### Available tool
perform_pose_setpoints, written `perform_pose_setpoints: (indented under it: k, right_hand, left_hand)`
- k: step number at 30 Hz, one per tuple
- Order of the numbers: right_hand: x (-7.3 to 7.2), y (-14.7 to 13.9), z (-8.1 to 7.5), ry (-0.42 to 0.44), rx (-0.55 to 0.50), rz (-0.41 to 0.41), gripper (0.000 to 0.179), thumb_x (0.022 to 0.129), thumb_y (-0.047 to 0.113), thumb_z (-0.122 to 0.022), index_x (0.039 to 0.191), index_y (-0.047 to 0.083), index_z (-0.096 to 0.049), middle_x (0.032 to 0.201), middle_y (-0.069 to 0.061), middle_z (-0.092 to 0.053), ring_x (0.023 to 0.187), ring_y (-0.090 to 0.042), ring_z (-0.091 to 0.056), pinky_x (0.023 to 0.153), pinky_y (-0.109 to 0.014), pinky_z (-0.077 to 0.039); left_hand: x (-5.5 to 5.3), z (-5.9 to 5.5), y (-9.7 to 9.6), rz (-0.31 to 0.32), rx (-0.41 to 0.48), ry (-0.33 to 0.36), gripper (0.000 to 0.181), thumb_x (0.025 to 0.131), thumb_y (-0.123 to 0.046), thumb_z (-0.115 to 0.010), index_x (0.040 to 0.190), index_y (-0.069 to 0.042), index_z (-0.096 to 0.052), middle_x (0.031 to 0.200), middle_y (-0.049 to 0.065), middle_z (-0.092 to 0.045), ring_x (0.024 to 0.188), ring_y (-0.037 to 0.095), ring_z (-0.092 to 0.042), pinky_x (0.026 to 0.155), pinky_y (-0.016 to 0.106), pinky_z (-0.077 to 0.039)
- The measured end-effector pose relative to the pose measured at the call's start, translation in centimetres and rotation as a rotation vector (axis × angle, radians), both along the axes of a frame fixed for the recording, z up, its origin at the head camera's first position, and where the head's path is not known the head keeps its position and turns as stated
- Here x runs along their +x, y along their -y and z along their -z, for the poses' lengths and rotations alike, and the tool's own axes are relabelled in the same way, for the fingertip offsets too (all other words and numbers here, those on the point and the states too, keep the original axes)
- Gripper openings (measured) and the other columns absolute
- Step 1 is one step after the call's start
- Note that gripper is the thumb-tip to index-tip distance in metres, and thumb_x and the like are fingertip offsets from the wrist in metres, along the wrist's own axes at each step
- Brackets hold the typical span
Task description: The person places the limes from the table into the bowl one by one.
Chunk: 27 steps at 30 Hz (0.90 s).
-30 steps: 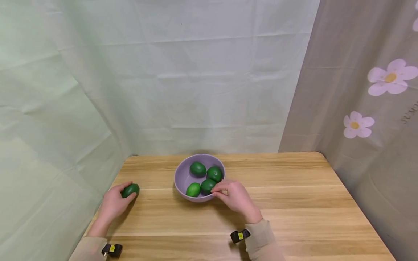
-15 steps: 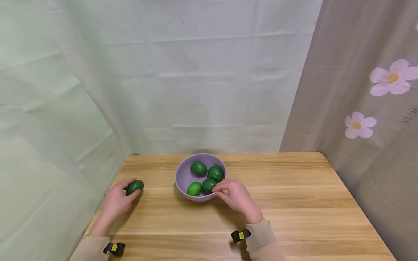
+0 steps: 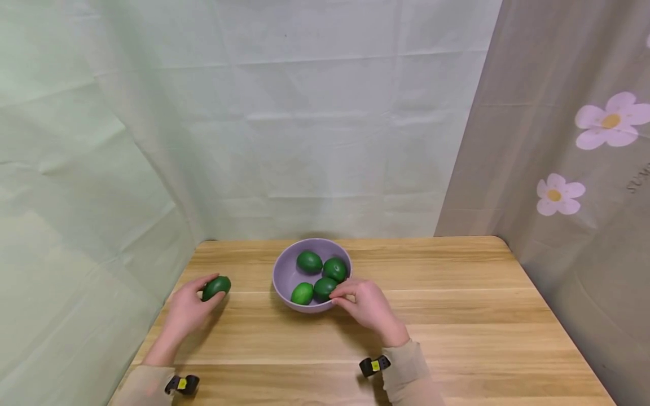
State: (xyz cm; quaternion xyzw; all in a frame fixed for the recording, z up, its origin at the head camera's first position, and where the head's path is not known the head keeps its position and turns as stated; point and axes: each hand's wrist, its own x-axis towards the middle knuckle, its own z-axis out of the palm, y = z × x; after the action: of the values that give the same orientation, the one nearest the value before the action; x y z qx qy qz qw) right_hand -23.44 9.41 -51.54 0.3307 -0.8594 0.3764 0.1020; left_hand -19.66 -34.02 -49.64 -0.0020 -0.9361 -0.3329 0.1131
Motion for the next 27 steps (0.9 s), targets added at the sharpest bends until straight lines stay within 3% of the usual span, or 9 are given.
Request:
perform_pose_setpoints:
  k: [14,27]
  right_hand:
    - [0.0,0.0,0.1,-0.012,-0.002,-0.006,0.008,0.092,0.016,-0.087,0.099,0.017,-0.086,0.105,0.01,-0.08,0.11,-0.016,-0.073,0.109,-0.043,-0.057]
    - [0.1,0.1,0.2,-0.018,-0.005,-0.005,0.008,0.092,0.016,-0.087,0.1,0.018,-0.086,0.105,0.01,-0.079,0.11,-0.017,-0.073,0.106,-0.043,-0.059]
  left_hand:
    - [-0.4,-0.4,-1.5,0.037,0.027,-0.031,0.052,0.1,-0.018,-0.078,0.147,-0.001,-0.063,0.141,0.03,-0.062,0.126,0.047,-0.062,0.098,0.061,-0.059]
    - [-0.6,-1.0,-2.9,0.056,0.047,-0.076,0.051,0.098,-0.014,-0.08,0.145,-0.002,-0.065,0.137,0.029,-0.064,0.122,0.045,-0.065,0.092,0.058,-0.063]
